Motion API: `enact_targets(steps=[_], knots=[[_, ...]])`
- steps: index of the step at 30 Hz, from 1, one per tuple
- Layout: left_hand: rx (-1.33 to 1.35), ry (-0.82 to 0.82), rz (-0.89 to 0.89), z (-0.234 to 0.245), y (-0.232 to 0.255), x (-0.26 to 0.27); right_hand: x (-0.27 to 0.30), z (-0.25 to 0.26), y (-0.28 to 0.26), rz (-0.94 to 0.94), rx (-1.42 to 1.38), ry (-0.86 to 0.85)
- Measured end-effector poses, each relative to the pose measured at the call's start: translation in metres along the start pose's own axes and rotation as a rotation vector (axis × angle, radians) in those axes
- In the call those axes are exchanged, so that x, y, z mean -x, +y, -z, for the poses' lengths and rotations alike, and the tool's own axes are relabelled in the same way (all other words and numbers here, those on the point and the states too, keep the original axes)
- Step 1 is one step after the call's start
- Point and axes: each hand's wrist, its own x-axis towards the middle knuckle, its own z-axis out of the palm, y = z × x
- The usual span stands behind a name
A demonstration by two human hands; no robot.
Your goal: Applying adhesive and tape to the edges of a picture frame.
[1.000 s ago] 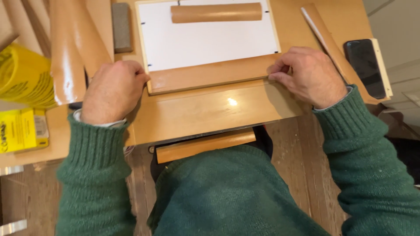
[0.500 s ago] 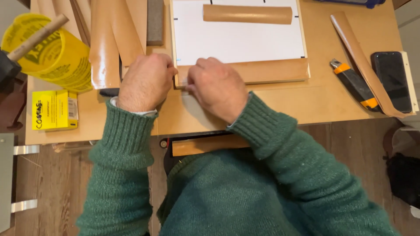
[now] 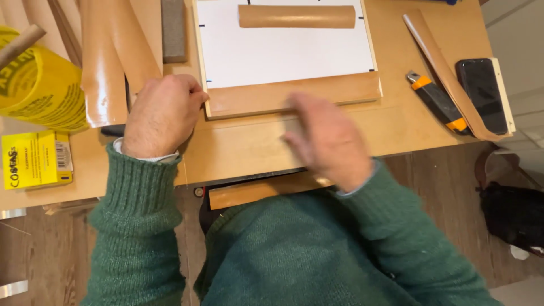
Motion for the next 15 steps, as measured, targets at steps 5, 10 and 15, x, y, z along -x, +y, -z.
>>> enact_targets(steps=[5,10,15], knots=[[0.035,-0.013,0.018,0.000,0.002,0.002,0.054,0.044,0.049,-0.227,0.192,0.110],[0.025,0.133,-0.036,-0.008,0.005,0.021,0.100,0.081,0.049,-0.475,0.029,0.325],[0.049,0.302,-0.010,-0.007,0.015,0.060,0.123,0.079,0.043,-0.510,-0.114,0.302]])
